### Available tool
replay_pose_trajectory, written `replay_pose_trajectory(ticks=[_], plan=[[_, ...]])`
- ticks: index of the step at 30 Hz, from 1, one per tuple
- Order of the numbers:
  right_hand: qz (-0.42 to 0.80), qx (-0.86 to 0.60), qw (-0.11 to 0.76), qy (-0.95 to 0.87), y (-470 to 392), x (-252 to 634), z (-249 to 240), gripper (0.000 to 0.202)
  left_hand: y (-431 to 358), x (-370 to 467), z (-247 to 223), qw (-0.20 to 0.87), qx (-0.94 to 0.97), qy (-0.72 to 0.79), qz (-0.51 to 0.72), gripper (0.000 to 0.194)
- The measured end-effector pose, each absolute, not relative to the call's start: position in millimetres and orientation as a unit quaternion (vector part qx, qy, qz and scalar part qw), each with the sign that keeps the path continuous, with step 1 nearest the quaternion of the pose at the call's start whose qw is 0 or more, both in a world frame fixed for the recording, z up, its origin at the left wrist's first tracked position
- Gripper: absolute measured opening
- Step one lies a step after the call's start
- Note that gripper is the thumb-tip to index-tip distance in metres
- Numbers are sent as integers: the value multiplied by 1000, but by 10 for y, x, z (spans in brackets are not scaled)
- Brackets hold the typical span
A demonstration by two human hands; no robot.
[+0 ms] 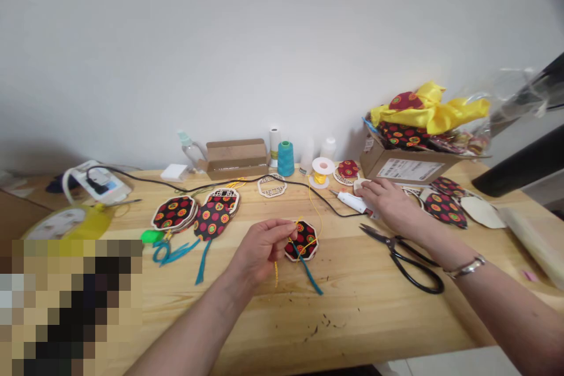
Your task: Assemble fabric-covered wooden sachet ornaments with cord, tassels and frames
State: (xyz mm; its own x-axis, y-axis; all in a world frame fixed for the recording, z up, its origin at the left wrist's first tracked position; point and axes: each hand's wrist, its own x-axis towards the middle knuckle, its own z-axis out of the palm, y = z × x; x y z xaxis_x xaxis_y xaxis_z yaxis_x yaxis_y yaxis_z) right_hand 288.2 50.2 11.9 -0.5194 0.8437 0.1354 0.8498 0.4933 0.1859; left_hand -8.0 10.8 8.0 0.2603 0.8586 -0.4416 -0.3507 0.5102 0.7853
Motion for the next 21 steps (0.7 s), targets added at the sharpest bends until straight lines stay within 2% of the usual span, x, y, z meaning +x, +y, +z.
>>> replay_pose_trajectory(ticks=[7,13,18,21], plan=[[-134,-445,-22,-885,555,2915,128,35,117,-75,102,726,292,464,415,22],[-136,-422,-53,-895,540,2880,222,30,108,-78,88,702,311,471,435,22],[-125,-406,23,-905,470,3034,308,36,120,-81,80,685,319,481,444,21],[-95,-411,121,-899,435,3059,398,35,126,-80,74,677,320,486,450,21]])
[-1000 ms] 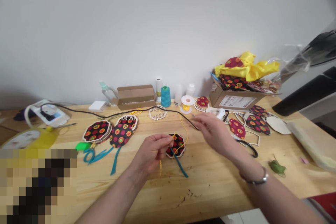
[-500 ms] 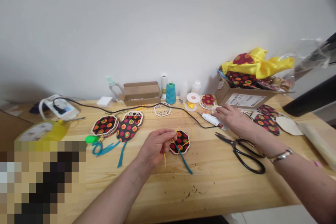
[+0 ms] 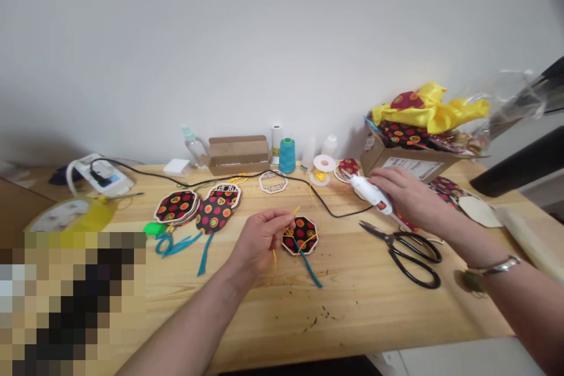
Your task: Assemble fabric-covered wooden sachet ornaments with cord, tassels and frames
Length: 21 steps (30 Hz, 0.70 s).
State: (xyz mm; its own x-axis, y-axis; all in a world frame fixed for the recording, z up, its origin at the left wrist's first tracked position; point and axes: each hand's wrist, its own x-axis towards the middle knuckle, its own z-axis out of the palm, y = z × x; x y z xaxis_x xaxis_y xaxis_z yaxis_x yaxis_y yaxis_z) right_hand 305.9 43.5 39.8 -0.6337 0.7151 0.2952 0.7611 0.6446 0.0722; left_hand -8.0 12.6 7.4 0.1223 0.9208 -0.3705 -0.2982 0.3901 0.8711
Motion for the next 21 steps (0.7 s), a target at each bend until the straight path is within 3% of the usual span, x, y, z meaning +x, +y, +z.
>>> replay_pose_trajectory(ticks=[6,9,16,21], plan=[[68,-458,388,-797,343,2711,644,23,133,-89,71,670,315,490,459,23],[122,-480,459,-737,317,2504,646,26,139,-95,76,666,313,492,466,23],[88,-467,459,-750,205,2125,466,6,158,-121,69,674,311,482,466,21],[135,-358,420,-823,146,2013,317,15,165,-136,71,705,283,468,452,20]])
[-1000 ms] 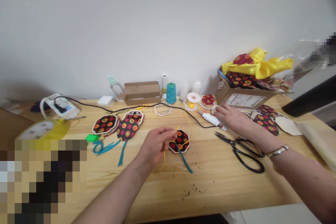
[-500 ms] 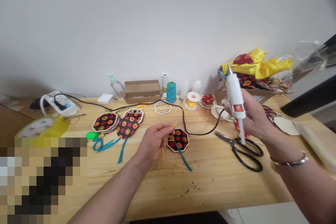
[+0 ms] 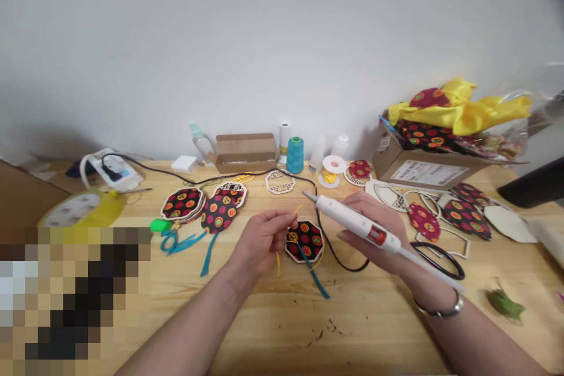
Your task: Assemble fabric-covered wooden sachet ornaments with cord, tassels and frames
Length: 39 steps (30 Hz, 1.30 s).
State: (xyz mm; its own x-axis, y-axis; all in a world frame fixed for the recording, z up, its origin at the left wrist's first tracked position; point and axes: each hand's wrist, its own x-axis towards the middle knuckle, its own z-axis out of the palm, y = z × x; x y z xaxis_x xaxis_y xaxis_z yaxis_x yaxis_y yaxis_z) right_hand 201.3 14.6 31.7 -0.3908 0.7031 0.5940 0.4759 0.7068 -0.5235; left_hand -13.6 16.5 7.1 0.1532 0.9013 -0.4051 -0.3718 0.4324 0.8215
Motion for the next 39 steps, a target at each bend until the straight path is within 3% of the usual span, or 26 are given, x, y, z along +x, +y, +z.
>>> replay_pose_trajectory(ticks=[10,27,39], plan=[[234,-374,364,-820,89,2021,125,9,168,-145,80,649,304,490,497,17],[224,-422,346,-808,87,2028,119,25,147,-101,74,632,323,500,496,14],[228,-408,336,-818,83,2021,161,24,148,-104,42,633,316,497,503,13]])
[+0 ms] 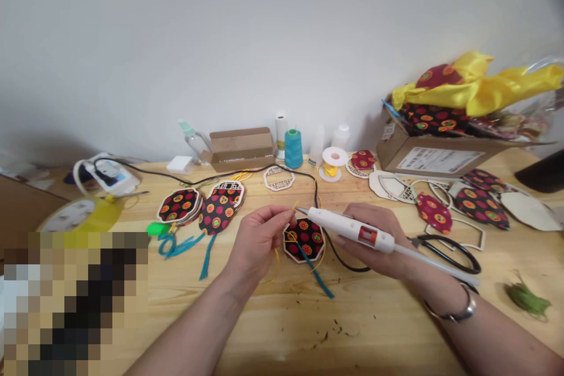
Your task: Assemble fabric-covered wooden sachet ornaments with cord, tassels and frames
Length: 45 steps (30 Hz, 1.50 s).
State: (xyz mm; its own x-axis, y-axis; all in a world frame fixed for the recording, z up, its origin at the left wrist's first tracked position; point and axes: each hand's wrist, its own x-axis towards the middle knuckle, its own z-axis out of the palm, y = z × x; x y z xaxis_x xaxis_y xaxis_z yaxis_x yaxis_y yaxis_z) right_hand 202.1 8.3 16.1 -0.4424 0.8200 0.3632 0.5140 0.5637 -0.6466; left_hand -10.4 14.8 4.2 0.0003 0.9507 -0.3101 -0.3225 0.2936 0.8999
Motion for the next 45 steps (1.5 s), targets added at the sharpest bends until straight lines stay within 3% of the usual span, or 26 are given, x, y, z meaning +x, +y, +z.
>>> replay_pose_trajectory(ticks=[45], plan=[[219,-439,314,-813,88,2026,153,31,149,-94,33,628,324,503,498,14]])
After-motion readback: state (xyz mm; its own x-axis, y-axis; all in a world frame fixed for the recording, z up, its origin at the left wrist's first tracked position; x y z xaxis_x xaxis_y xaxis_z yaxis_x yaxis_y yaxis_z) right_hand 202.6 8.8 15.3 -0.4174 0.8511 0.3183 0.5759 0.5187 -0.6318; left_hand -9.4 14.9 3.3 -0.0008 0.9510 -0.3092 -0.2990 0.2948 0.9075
